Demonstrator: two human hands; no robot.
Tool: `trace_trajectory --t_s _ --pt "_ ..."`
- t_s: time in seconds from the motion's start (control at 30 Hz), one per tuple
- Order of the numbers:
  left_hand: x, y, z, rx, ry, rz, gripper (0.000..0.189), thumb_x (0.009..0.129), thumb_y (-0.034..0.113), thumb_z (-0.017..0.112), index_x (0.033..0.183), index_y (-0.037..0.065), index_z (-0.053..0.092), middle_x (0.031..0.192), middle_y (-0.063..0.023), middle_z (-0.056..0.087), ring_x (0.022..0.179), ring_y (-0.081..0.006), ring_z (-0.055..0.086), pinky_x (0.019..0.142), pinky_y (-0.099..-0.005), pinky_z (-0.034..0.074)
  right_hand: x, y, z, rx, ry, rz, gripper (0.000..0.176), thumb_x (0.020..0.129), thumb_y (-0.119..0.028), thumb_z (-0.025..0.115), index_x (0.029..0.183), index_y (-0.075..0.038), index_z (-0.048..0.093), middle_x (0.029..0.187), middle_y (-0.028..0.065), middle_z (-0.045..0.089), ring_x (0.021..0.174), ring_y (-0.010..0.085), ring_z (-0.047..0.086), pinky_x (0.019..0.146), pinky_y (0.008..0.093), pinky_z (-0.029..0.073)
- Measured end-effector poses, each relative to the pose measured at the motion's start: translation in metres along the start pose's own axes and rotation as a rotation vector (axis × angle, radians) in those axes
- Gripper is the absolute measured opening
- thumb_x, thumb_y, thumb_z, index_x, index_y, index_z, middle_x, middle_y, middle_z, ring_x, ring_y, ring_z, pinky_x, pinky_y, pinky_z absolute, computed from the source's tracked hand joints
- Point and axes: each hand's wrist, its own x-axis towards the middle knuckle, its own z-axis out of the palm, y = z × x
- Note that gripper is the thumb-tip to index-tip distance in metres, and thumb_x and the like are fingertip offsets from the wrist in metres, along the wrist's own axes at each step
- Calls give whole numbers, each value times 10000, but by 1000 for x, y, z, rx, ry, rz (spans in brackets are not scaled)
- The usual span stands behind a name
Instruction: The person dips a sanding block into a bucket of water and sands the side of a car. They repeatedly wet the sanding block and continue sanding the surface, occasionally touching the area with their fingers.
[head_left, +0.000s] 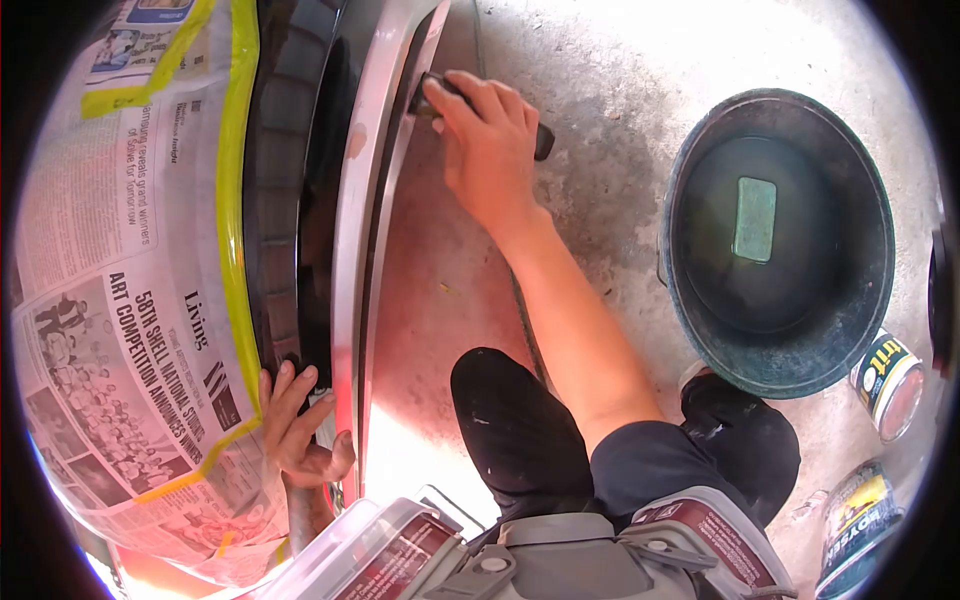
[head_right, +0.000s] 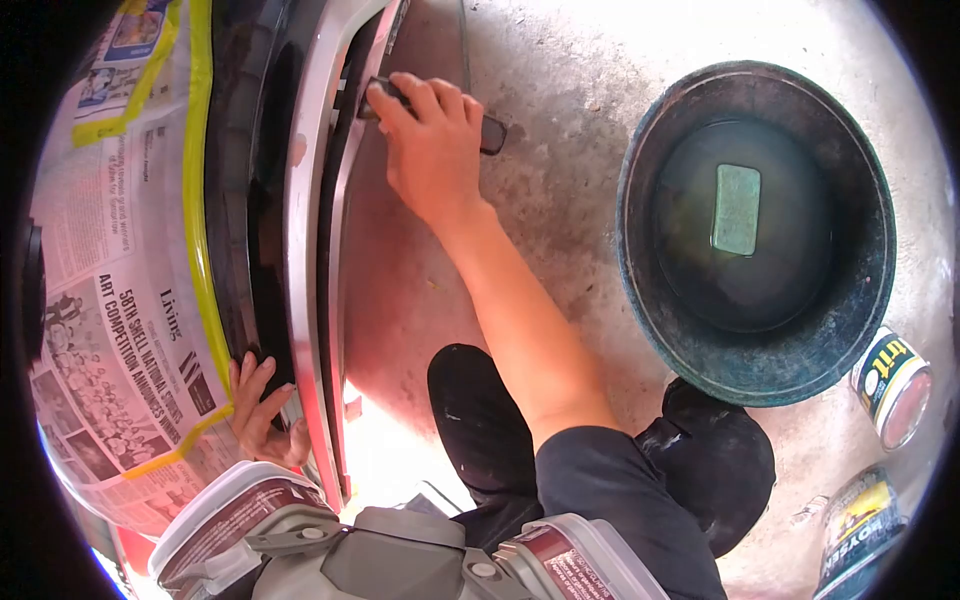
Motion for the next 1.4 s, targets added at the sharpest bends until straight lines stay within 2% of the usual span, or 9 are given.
trace_trajectory --t_s 0.23,0.33,0.53,0.63,0.73,0.83,1.07,1.27,1.4 --pt "-1 0 2 3 11 8 334 842 350 689 984 54 749 1257 -211 695 1314 -420 577 1163 -595 315 18 11 5 -6 8 -22 455 795 -15 699 1225 -165 699 1254 31 648 1167 288 581 961 437 408" --pt "1 -1 0 4 4 17 337 844 354 688 988 55 746 1259 -210 694 1315 -419 576 1161 -595 317 -1 -2 -2 -13 -26 -48 445 802 -17 696 1222 -164 698 1249 28 651 1151 281 587 954 438 410" --pt "-2 0 -1 4 -12 12 341 846 358 688 990 55 745 1266 -205 692 1317 -423 572 1161 -600 314 29 18 8 -36 26 -70 431 815 -24 698 1220 -172 702 1252 26 649 1147 283 588 972 424 409" --pt "0 0 0 4 -10 14 343 846 359 687 990 53 745 1266 -205 691 1316 -425 572 1163 -599 311 9 2 -1 -23 0 -33 428 815 -25 694 1215 -176 704 1244 32 655 1142 285 590 958 422 419" --pt "-1 -1 0 6 4 16 343 843 357 688 986 51 746 1266 -206 692 1316 -424 572 1166 -596 309 6 10 5 -15 33 -100 391 808 -40 686 1172 -183 699 1208 28 650 1115 269 586 947 443 411" --pt "-2 2 3 0 15 3 341 842 356 691 980 49 746 1264 -207 693 1317 -424 572 1169 -591 308 31 24 15 -5 60 -42 416 792 -36 700 1180 -186 700 1207 25 647 1129 278 579 962 451 405" --pt "2 0 0 0 4 27 331 853 355 691 974 51 745 1263 -209 692 1318 -423 572 1173 -584 306 -13 -10 2 98 -7 78 421 836 -47 702 1245 -147 688 1261 51 649 1143 300 588 940 441 427" --pt "0 -1 2 -3 13 35 334 853 357 690 973 51 744 1266 -207 693 1321 -415 572 1176 -578 302 23 14 27 166 127 119 435 830 -31 708 1252 -119 651 1257 91 634 1146 343 572 948 469 441" --pt "0 -3 1 4 6 42 334 853 353 689 982 51 746 1270 -206 691 1329 -410 566 1179 -573 300 -21 -11 29 364 137 211 363 879 -22 670 1238 -59 641 1260 151 632 1126 375 592 954 464 472"
